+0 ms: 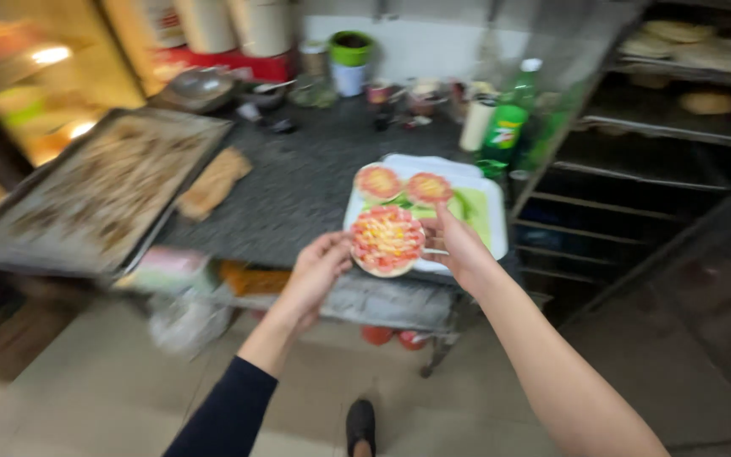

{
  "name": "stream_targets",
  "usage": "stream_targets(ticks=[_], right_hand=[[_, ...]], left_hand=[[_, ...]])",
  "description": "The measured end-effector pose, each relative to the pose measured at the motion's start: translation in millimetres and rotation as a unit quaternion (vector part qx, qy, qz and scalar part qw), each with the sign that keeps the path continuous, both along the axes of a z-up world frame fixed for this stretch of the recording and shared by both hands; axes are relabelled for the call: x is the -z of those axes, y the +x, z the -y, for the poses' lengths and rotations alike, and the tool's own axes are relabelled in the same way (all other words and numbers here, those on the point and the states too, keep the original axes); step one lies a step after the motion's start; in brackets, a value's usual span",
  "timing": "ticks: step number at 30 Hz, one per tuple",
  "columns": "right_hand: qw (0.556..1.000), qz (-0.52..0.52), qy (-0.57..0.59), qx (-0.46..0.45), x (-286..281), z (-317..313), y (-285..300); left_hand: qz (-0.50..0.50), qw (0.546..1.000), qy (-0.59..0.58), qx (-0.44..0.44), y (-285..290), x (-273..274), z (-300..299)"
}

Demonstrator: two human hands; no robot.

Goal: Organizing trays of small pizzas, buns, and croissants and placing them into a bakery display case.

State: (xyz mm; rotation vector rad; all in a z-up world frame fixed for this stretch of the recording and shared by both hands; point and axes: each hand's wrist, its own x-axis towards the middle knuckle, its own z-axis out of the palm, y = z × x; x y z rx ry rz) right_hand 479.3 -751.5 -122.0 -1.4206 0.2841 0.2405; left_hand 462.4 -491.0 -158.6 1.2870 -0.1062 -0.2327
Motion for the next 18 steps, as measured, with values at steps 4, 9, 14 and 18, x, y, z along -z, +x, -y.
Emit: stream_targets(ticks=[4,9,14,18], right_hand=[[0.997,-0.03,-0.012,0.077,24,78,44],[0.984,-0.094,-0.069,0.132,55,160,97],[0.975,-0.125,-0.073,0.167,77,196,122],[0.966,-0.144,-0.123,0.173,114,229,158]], left_hand=[[-0.014,0.997,0.027,0.069,64,29,80],[-0.039,0.991,0.011,0.128,128,65,165],[-0.076,0.99,0.023,0.12,161,102,226],[-0.127,0.988,-0.003,0.094,178,122,261]])
